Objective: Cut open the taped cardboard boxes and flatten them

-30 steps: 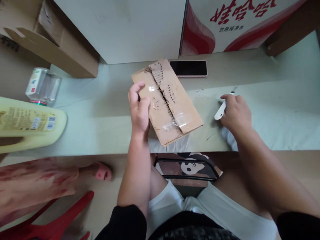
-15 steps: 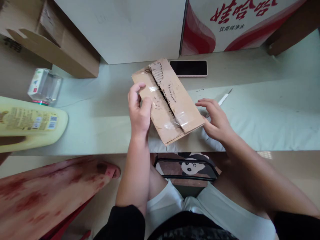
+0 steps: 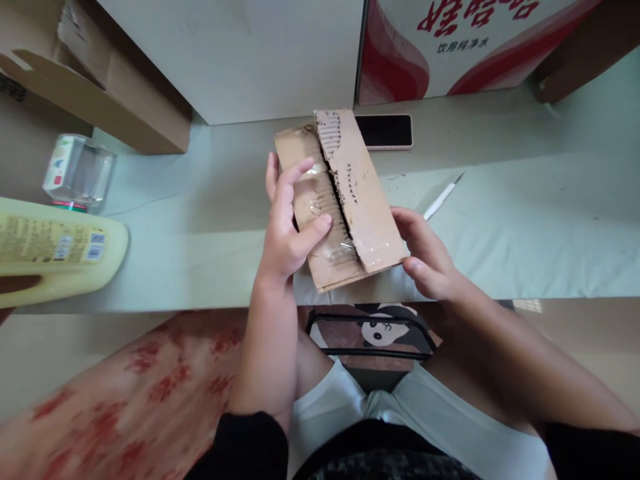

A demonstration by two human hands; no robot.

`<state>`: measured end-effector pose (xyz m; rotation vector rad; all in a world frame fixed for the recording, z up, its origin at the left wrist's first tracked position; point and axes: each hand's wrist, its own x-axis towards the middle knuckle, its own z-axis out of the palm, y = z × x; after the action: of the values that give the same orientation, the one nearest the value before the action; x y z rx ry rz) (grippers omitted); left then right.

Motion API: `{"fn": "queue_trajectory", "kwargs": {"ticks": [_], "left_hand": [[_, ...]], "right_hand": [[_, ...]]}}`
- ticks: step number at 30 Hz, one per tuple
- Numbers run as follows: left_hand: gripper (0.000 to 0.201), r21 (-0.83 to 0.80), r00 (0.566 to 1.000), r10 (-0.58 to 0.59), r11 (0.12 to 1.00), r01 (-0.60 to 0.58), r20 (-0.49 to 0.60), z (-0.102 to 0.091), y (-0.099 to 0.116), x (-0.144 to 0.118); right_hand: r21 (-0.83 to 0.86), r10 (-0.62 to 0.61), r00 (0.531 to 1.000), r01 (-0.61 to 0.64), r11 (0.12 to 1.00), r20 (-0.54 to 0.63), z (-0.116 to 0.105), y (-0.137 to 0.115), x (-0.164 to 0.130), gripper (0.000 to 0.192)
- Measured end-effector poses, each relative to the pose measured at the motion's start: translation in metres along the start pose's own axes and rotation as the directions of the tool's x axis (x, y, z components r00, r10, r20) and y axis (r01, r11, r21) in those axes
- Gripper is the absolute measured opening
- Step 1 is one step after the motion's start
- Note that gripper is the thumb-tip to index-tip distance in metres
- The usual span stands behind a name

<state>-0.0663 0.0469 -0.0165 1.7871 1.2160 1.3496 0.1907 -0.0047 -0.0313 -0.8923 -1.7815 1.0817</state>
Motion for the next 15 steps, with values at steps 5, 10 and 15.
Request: {"fn": "queue_trajectory", "kwargs": {"ticks": [5,10,15], "left_hand": [[0.066,-0.053,0.997,-0.028,0.998,0.032,0.073,-0.006,0.001,0.002],[0.047,-0.093,0.994,-0.107,0.990,0.110,0.035,-0.013,-0.006,0.003],[0.049,-0.151,0.981,-0.171,0.976,0.155,-0.096,-0.019,-0.014,0.000]], "right_hand": [[0.039,0.031,0.999,-0.032,0.999,0.015,0.002,0.000,0.001,0.068],[0.083,0.156,0.988,-0.155,0.984,-0.015,0.005,0.001,0.001,0.063],[0.091,0.302,0.953,-0.299,0.950,-0.016,0.008,0.005,0.002,0.064]]}}
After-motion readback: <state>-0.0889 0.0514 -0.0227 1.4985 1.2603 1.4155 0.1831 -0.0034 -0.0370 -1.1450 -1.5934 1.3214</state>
